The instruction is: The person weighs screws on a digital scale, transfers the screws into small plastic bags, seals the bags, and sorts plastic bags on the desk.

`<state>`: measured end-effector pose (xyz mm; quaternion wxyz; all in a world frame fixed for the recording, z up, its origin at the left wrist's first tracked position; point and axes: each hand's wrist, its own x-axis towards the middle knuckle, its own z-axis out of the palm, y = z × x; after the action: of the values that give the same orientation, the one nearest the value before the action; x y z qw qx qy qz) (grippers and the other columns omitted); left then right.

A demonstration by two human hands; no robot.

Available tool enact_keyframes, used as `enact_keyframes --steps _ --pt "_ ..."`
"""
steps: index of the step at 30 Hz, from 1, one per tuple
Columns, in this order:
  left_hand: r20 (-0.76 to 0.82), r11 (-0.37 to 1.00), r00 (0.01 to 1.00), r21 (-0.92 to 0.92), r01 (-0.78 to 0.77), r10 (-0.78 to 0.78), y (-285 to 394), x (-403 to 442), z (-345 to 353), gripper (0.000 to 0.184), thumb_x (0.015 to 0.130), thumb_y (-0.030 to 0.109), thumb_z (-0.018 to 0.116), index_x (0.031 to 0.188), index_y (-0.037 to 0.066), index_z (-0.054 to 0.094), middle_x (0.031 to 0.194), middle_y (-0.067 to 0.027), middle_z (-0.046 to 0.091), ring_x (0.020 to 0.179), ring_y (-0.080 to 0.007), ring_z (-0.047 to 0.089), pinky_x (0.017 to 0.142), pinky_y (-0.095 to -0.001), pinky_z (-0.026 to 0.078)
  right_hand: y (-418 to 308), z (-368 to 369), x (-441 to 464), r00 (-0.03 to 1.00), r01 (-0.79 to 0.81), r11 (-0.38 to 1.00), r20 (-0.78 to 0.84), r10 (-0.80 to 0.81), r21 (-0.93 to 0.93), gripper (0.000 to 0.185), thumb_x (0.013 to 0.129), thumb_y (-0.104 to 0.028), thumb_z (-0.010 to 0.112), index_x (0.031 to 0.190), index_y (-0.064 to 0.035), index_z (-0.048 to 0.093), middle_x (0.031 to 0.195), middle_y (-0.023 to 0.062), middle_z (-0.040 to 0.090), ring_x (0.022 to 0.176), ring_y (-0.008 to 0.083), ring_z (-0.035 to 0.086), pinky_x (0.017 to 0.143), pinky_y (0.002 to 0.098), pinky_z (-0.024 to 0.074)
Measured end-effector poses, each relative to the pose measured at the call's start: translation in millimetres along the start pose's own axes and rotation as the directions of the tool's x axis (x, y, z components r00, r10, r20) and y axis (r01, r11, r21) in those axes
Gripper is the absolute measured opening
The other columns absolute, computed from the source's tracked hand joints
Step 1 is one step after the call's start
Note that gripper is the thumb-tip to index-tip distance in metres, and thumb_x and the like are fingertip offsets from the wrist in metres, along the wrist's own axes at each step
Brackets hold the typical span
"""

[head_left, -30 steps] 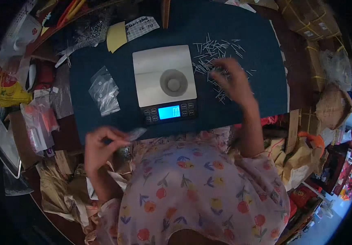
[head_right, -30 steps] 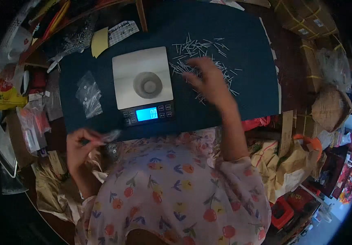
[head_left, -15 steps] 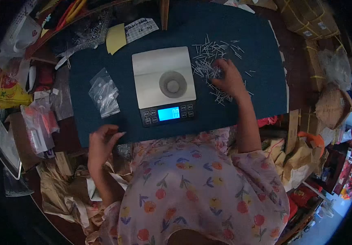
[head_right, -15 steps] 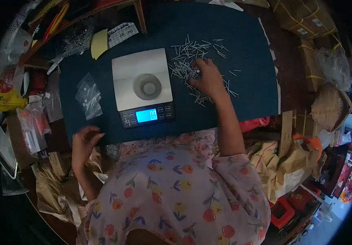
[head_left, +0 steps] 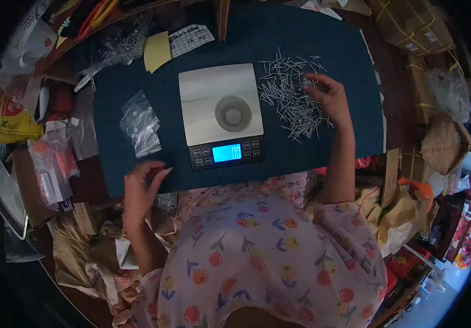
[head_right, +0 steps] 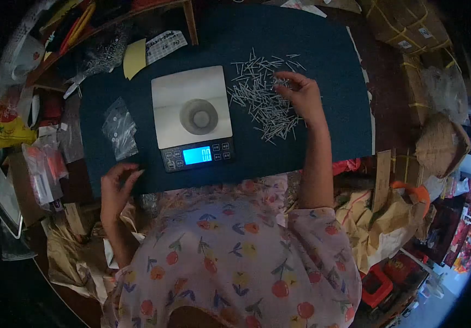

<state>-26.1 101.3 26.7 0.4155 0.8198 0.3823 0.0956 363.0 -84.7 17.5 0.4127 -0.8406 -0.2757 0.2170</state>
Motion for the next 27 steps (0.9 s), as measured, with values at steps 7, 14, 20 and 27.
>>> enact_keyframes --steps 7,14,20,27 --pt "0.007 1.000 1.000 -0.012 0.012 -0.012 6 0 1 0.017 0.079 0.006 0.070 0.093 -0.002 0.065 0.087 -0.0145 0.067 0.078 -0.0203 0.067 0.068 -0.0290 0.051 -51 13 1 0.975 0.136 0.978 0.156 -0.161 0.159 0.027 0.078 -0.006 0.070 0.106 -0.0068 0.066 0.092 0.0063 0.068 0.083 0.0124 0.065 0.069 0.0246 0.0516" --pt "0.013 0.999 0.999 -0.009 0.044 -0.044 6 -3 1 0.016 0.082 0.007 0.067 0.094 -0.003 0.066 0.088 -0.0129 0.068 0.082 -0.0178 0.066 0.073 -0.0305 0.050 -83 80 -21 0.847 0.340 0.895 0.320 -0.425 0.289 0.024 0.078 -0.005 0.068 0.102 -0.0063 0.067 0.101 0.0072 0.067 0.088 0.0148 0.065 0.077 0.0282 0.0538" --pt "-0.014 0.999 0.999 -0.003 0.034 -0.034 4 -2 3 0.015 0.080 0.007 0.069 0.093 -0.001 0.067 0.086 -0.0134 0.068 0.079 -0.0191 0.067 0.069 -0.0296 0.051 -80 95 -29 0.838 0.315 0.906 0.366 -0.406 0.284 0.026 0.077 -0.003 0.070 0.103 -0.0050 0.067 0.100 0.0076 0.067 0.090 0.0159 0.065 0.079 0.0288 0.0536" --pt "-0.038 0.999 0.998 0.010 -0.049 0.050 -6 5 2 0.018 0.079 0.002 0.067 0.097 0.000 0.067 0.099 -0.0149 0.067 0.093 -0.0255 0.066 0.078 -0.0322 0.050 -66 58 -17 0.907 0.264 0.880 0.210 -0.366 0.395 0.024 0.078 -0.003 0.068 0.102 -0.0045 0.067 0.093 0.0076 0.068 0.084 0.0157 0.066 0.073 0.0273 0.0540"
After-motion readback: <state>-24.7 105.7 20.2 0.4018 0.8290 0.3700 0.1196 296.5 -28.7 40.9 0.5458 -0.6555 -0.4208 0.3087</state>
